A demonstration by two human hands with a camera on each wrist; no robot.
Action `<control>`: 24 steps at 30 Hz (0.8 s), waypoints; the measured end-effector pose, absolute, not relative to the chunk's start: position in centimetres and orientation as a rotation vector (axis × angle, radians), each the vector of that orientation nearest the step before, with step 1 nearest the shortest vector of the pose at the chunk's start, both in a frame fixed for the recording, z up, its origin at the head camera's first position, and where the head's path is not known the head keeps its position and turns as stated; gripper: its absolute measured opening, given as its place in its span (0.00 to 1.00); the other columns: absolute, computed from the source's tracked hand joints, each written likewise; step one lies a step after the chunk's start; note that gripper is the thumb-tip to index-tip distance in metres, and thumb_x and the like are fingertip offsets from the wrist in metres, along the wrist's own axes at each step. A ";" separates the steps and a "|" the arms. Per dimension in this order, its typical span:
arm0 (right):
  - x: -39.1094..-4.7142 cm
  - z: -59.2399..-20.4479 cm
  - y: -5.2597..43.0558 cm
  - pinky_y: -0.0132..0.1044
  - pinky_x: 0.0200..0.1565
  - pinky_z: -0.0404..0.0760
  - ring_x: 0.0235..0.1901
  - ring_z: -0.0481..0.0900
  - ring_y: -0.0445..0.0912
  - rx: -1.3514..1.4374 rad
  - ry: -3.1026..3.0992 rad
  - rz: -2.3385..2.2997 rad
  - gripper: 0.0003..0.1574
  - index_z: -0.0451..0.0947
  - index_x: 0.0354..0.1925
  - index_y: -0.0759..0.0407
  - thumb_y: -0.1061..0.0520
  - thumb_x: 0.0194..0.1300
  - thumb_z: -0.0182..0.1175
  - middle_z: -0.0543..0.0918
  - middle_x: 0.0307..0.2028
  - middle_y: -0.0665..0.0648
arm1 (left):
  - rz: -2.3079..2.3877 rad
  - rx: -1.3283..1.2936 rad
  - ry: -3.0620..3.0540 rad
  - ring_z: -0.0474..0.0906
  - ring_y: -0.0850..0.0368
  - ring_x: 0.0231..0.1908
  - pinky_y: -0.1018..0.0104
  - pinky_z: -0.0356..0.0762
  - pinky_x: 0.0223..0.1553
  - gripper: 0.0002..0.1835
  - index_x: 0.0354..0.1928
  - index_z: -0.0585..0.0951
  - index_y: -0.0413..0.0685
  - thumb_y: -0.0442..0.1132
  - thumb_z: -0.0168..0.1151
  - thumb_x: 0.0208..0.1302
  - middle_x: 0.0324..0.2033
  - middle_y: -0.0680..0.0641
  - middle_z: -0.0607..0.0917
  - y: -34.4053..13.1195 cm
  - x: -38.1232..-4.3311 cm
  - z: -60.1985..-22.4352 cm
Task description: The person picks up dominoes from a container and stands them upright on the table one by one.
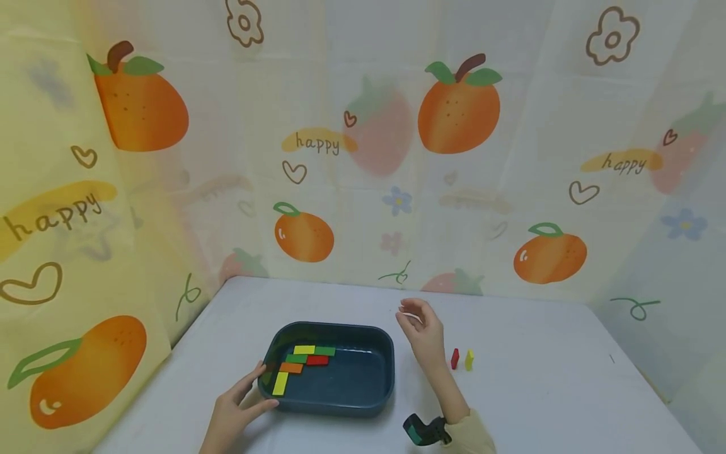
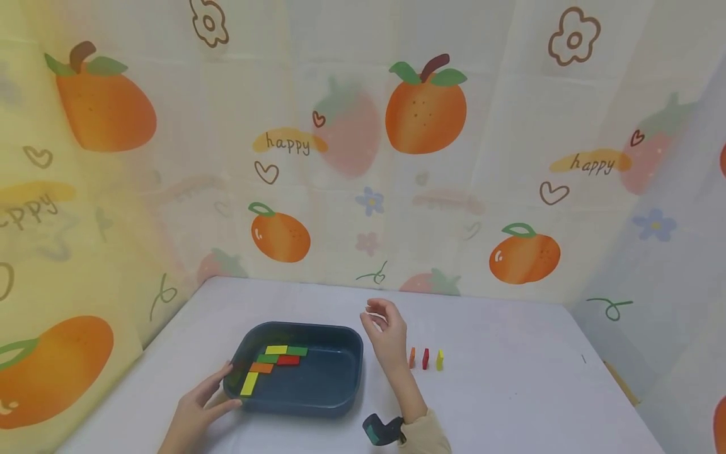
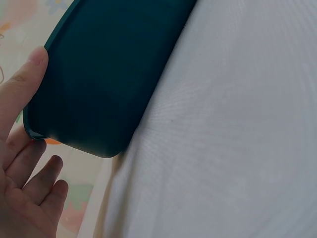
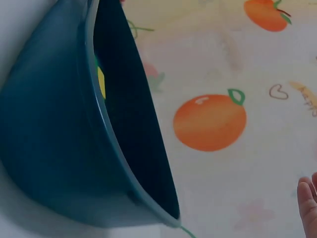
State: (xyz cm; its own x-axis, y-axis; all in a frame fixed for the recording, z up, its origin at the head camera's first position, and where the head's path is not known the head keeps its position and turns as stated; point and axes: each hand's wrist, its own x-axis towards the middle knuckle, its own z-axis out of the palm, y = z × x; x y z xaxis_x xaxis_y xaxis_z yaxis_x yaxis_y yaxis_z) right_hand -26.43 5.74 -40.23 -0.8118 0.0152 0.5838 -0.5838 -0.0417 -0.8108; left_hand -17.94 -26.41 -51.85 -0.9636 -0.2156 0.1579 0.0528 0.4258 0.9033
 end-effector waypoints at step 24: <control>-26.9 -43.0 -0.4 0.52 0.44 0.75 0.40 0.73 0.63 0.864 -1.813 1.824 0.21 0.70 0.42 0.78 0.72 0.49 0.64 0.76 0.38 0.68 | -1.561 0.128 -2.417 0.60 0.48 0.59 0.48 0.62 0.55 0.37 0.57 0.73 0.45 0.45 0.73 0.41 0.57 0.47 0.69 -26.6 -17.9 -51.9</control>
State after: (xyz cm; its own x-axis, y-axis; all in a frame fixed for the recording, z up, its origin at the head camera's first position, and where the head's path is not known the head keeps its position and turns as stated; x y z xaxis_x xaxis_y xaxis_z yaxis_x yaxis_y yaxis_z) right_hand -26.93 -0.37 -43.05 -0.7157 -0.1268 0.6868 -0.6860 -0.0568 -0.7254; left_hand -17.87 -26.57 -51.87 -0.9620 -0.2138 0.1697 0.0668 0.4183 0.9058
